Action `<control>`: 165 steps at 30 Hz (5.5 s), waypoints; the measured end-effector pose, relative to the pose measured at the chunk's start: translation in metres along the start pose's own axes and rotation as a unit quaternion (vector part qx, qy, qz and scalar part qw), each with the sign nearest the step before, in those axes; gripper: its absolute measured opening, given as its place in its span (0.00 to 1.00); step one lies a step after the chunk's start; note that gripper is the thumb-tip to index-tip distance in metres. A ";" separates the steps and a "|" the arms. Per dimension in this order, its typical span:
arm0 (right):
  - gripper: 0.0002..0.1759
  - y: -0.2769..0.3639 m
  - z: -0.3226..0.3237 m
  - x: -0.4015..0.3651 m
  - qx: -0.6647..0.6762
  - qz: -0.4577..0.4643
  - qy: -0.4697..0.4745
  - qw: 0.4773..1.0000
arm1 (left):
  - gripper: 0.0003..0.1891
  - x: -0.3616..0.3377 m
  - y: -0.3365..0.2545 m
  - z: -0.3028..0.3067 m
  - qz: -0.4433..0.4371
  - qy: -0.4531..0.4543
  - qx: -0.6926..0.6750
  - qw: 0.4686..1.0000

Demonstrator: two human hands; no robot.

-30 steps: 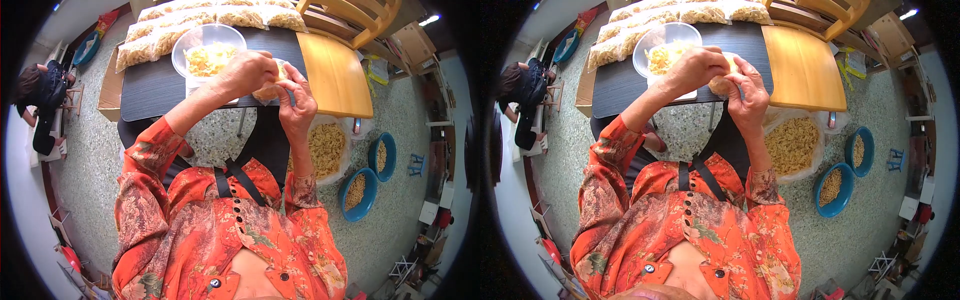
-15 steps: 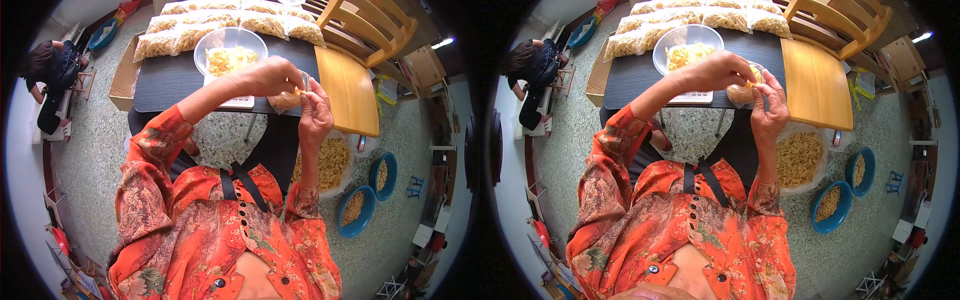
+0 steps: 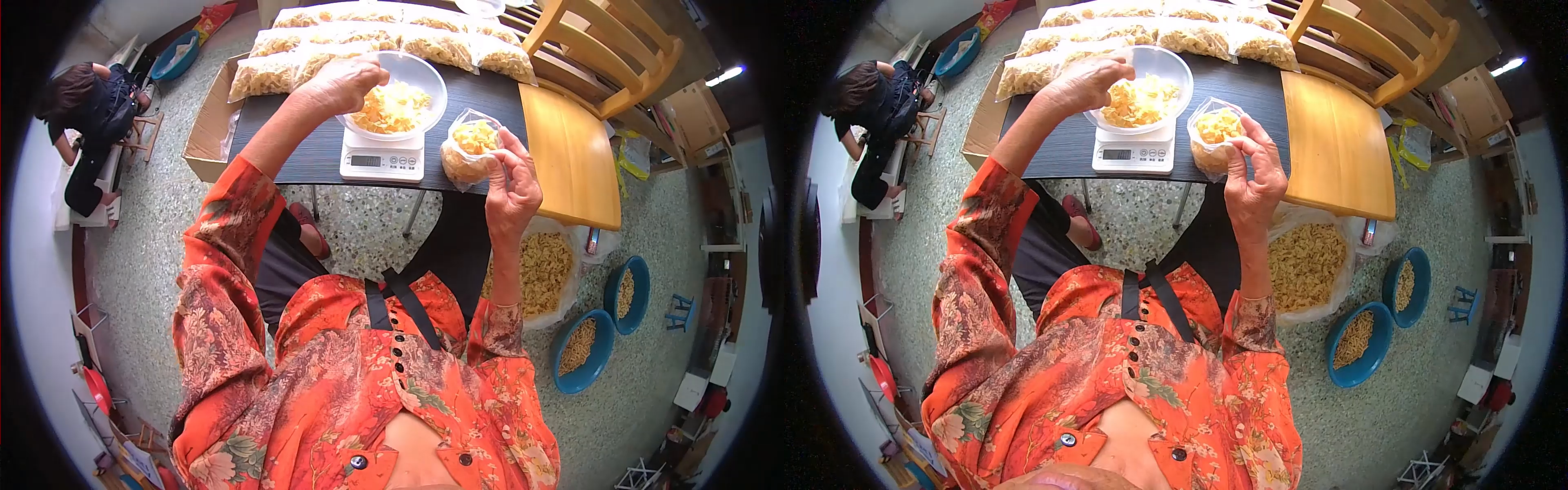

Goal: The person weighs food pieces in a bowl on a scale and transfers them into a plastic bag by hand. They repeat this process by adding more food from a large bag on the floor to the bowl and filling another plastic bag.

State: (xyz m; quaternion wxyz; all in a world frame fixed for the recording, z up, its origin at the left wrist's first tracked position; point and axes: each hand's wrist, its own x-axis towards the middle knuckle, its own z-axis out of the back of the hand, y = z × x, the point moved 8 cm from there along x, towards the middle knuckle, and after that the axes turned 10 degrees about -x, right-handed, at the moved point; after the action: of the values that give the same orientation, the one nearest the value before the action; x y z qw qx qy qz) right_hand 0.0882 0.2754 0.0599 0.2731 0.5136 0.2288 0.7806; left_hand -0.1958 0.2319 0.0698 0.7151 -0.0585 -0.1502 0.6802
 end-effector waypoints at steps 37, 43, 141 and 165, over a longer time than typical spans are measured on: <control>0.04 -0.002 -0.002 0.001 0.010 -0.021 0.000 1.000 | 0.07 -0.012 0.028 0.027 0.195 -0.147 -0.433 0.868; 0.05 0.001 -0.004 0.006 0.006 -0.014 -0.001 1.000 | 0.11 -0.008 0.042 0.000 0.207 -0.112 -0.711 0.663; 0.04 0.002 0.003 0.006 -0.013 0.000 0.009 1.000 | 0.14 0.001 0.062 -0.003 0.232 -0.153 -0.732 0.623; 0.06 -0.006 0.019 0.002 -0.035 -0.033 -0.018 0.999 | 0.04 0.033 -0.154 -0.018 -0.169 -0.187 -0.241 0.937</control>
State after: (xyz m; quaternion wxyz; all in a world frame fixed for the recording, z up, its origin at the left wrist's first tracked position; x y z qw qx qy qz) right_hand 0.1062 0.2824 0.0647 0.3205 0.5095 0.2130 0.7696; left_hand -0.0425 0.2564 0.1019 0.7431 -0.0750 -0.4485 0.4910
